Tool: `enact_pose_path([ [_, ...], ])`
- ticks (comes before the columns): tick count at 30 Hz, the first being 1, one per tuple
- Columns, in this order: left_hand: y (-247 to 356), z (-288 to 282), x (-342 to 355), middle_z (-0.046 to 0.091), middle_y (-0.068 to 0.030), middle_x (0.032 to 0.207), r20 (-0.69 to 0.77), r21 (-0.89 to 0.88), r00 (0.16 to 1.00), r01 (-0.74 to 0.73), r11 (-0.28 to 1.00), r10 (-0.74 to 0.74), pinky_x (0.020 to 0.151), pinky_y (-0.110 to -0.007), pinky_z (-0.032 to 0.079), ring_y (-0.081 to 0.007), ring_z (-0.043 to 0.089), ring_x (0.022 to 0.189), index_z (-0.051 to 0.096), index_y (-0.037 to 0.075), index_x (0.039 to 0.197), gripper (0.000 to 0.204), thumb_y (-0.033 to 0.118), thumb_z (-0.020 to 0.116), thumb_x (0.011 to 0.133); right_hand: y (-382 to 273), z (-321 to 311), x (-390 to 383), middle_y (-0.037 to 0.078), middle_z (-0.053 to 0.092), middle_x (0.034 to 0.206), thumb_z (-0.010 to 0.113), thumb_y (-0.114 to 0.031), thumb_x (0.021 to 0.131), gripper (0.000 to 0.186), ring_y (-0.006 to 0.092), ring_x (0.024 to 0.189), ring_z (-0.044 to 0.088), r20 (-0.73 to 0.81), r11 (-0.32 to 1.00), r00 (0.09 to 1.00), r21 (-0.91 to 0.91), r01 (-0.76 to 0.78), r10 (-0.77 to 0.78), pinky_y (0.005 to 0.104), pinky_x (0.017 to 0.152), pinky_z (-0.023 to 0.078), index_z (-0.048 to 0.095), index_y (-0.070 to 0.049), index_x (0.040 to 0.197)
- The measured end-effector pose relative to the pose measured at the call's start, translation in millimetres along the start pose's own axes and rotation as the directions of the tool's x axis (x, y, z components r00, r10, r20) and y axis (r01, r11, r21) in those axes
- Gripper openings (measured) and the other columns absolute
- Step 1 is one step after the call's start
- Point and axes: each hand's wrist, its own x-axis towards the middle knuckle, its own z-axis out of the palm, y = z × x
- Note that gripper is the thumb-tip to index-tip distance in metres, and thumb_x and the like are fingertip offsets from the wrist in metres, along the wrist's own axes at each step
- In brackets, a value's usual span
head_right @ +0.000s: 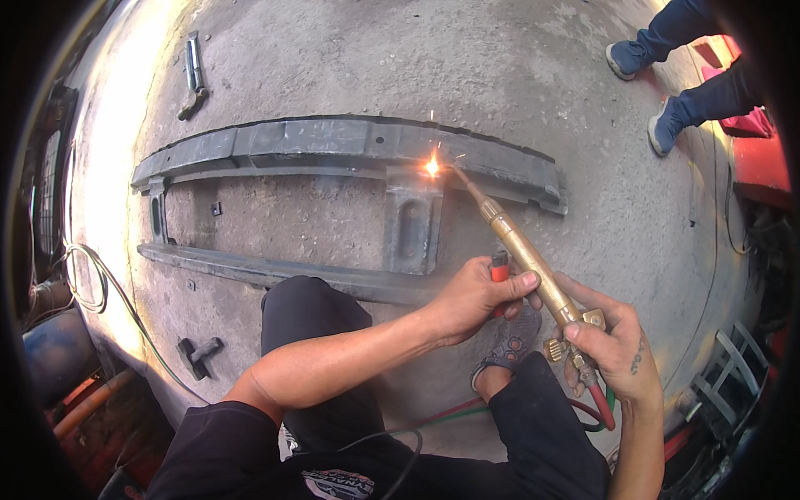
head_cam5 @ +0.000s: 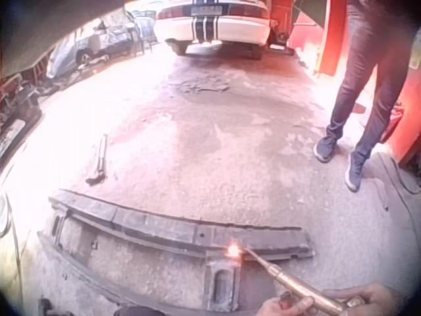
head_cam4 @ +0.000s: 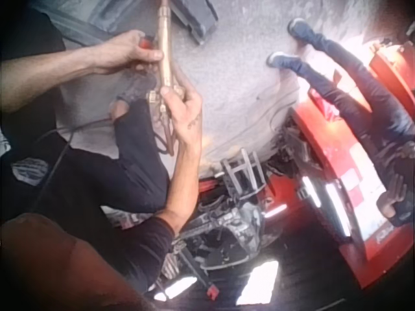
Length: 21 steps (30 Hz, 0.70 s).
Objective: The person uses a welding torch to heat and weld a metal frame lying on the floor. They move the torch along the seams of the frame, producing sparks as they work.
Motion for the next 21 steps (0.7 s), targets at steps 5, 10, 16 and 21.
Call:
enact_pose_path([
  [5,-0.6,-0.9,0.5,0.070,-0.0045,0.090,-0.002,-0.006,1.000,-0.003,1.000,0.003,0.063,-0.024,0.046,-0.0079,0.056,0.072,0.070,0.004,0.109,0.033,0.034,0.075,0.100,-3.2,2.1,0.1,0.007,0.066,0.086,0.072,-0.017,0.087,0.067,0.0117,0.066,0.064,0.007,1.000,1.000,0.004,-0.008,0.008,0.0248,0.052,0.051,0.055,0.006,0.149],
  [10,-1.1,-0.8,0.7,0.070,-0.0047,0.090,-0.010,0.001,1.000,0.001,1.000,-0.001,0.063,-0.024,0.046,-0.0079,0.056,0.071,0.070,0.003,0.109,0.033,0.034,0.076,0.100,1.9,0.1,1.6,0.007,0.065,0.087,0.073,-0.017,0.086,0.069,0.0118,0.067,0.064,0.009,1.000,1.000,0.001,0.018,-0.018,0.0255,0.051,0.052,0.055,0.007,0.148],
  [16,-0.9,-1.6,0.6,0.070,-0.0053,0.090,-0.003,-0.012,1.000,-0.009,1.000,0.009,0.063,-0.024,0.046,-0.0079,0.056,0.071,0.070,0.003,0.109,0.033,0.034,0.076,0.100,0.4,0.5,2.5,0.007,0.065,0.088,0.068,-0.016,0.079,0.075,0.0129,0.066,0.064,0.022,1.000,1.000,0.005,0.023,-0.023,0.0263,0.051,0.053,0.054,0.008,0.148],
  [21,-0.1,-1.7,0.7,0.070,-0.0052,0.090,-0.009,-0.013,1.000,0.000,1.000,0.000,0.063,-0.024,0.046,-0.0080,0.056,0.071,0.070,0.003,0.108,0.032,0.034,0.076,0.100,-3.1,1.7,2.5,0.008,0.065,0.087,0.064,-0.013,0.077,0.076,0.0135,0.061,0.063,0.035,1.000,0.999,0.018,0.002,-0.002,0.0269,0.049,0.052,0.054,0.009,0.149],
])
